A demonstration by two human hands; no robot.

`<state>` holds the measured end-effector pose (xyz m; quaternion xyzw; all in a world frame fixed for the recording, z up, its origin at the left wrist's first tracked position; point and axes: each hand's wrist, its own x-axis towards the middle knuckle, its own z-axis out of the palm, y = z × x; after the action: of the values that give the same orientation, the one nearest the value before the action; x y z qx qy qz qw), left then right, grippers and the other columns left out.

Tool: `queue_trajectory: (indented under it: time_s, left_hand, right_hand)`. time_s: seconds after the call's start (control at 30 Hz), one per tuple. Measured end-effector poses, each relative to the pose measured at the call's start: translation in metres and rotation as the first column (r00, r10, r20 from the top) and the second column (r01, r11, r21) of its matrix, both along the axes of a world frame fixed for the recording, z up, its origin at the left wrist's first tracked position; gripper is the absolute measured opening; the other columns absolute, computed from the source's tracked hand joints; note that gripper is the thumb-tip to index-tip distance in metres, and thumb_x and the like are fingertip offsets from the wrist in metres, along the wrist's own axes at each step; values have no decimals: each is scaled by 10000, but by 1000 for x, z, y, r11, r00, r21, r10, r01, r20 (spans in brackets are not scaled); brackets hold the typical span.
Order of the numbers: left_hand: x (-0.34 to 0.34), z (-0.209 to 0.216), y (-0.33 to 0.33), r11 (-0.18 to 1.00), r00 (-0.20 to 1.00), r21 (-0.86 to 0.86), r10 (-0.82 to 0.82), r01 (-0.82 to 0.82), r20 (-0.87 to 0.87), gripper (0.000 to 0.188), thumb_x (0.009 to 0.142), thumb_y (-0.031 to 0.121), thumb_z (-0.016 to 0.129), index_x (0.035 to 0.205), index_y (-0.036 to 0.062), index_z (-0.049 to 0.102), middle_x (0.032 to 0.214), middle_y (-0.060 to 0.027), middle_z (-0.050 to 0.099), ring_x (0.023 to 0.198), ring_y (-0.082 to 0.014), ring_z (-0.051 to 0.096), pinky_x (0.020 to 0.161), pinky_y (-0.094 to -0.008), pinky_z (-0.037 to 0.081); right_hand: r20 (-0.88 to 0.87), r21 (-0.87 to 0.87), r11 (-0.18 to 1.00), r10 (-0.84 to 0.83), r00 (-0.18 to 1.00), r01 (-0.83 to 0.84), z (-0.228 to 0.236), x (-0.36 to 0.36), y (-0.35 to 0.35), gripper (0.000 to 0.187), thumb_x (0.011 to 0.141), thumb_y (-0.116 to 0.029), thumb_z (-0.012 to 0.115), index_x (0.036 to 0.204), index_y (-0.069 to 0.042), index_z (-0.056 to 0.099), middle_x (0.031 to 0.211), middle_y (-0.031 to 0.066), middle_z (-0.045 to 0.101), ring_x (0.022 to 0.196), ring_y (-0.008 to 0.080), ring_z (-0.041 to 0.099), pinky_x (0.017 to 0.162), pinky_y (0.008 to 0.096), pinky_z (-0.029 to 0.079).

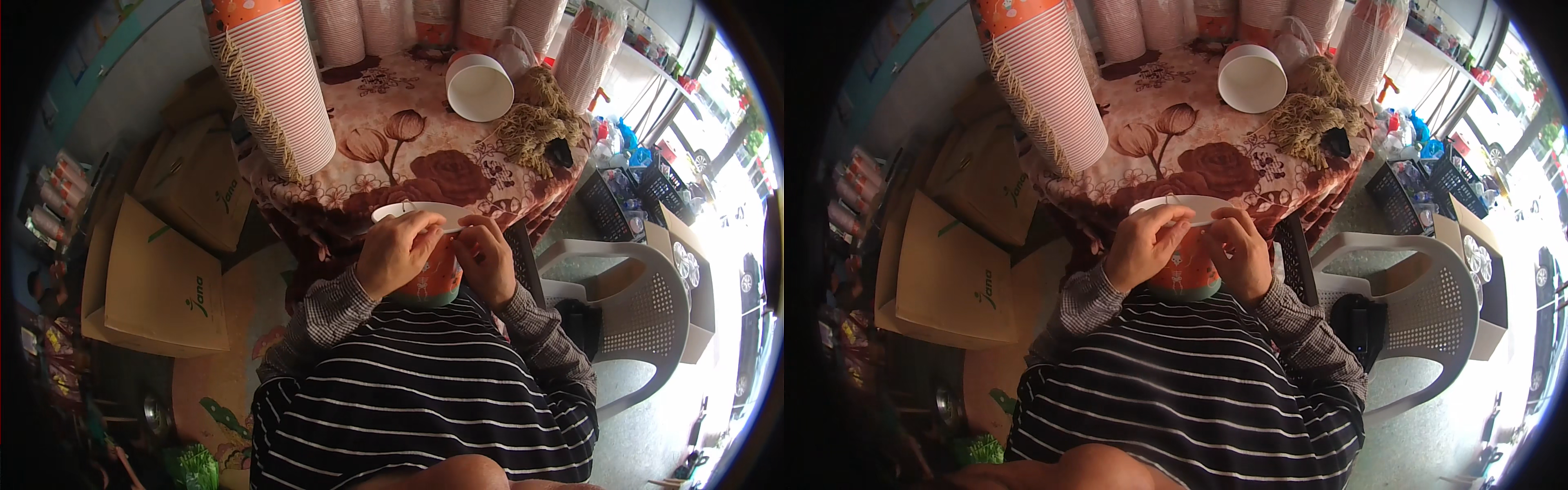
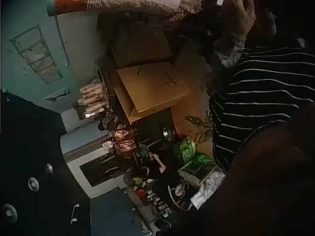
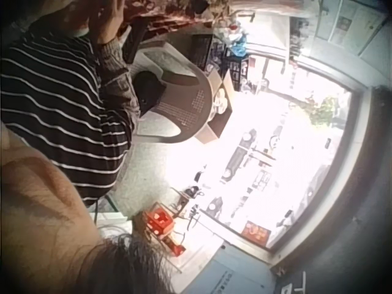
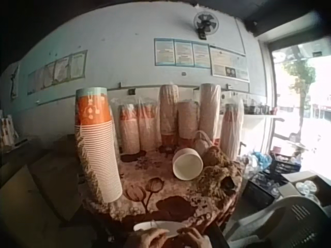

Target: The recorder is threading a string through holes in a paper bucket to attach a handle.

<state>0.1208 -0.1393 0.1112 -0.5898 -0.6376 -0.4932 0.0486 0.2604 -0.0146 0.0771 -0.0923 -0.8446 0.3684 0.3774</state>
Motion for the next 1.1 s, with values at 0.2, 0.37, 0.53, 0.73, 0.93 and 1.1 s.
queue_trajectory:
  time_s: [0.2, 0.37, 0.53, 0.73, 0.93, 1.1]
  left_hand:
    - [-31, 20, 37, 841, 945, -444, -325, 310, 44, 277, 904, 193, 553, 1076, -8, 635, 968, -199, 673, 905, -318, 664, 780, -369, 518]
    - [-30, 15, 47, 793, 939, -502, -303, 344, 165, 226, 851, 162, 589, 1011, 26, 674, 905, -191, 684, 876, -300, 676, 780, -387, 519]
    - [-21, 10, 37, 892, 967, -374, -227, 255, 118, 165, 800, 134, 650, 914, 15, 665, 847, -174, 683, 832, -313, 675, 763, -383, 523]
    - [-22, 15, 29, 901, 962, -348, -209, 259, 177, 165, 778, 76, 673, 917, -8, 641, 864, -112, 682, 828, -231, 680, 749, -325, 525]
    - [-39, 4, 29, 955, 855, -101, -198, 277, 479, 128, 798, 48, 691, 900, -5, 636, 786, -45, 662, 751, -99, 640, 681, -250, 510]
    - [-50, 0, 15, 988, 950, 98, -142, 119, 277, 92, 846, 21, 658, 913, 11, 595, 780, -72, 646, 730, -157, 648, 650, -272, 511]
  right_hand:
    - [-24, 12, 1000, -22, 999, 22, -6, -2, 5, 125, 817, -76, 684, 898, -21, 607, 1017, 106, 600, 676, 190, 612, 595, 291, 505]
    - [6, 1, 1000, -8, 1000, 8, -8, 1, 10, 135, 801, -56, 697, 892, -15, 605, 1005, 100, 611, 675, 185, 620, 580, 282, 501]
    - [71, -38, 997, 71, 995, -69, 9, 5, 13, 92, 810, -20, 667, 874, -22, 600, 1078, 100, 618, 728, 197, 643, 615, 290, 525]
    - [96, 179, 983, -61, 994, 43, 37, -15, 40, 108, 866, -5, 581, 972, -25, 592, 977, 117, 646, 792, 229, 671, 640, 317, 531]
    - [-81, -504, 830, 232, 969, -241, 26, -68, 41, 83, 900, 0, 549, 981, -18, 554, 807, 42, 629, 559, 83, 546, 481, 213, 446]
    - [-123, -741, 589, 356, 927, -324, 27, -74, 22, 91, 936, -112, 583, 972, -33, 555, 737, 9, 597, 533, 68, 534, 472, 193, 417]
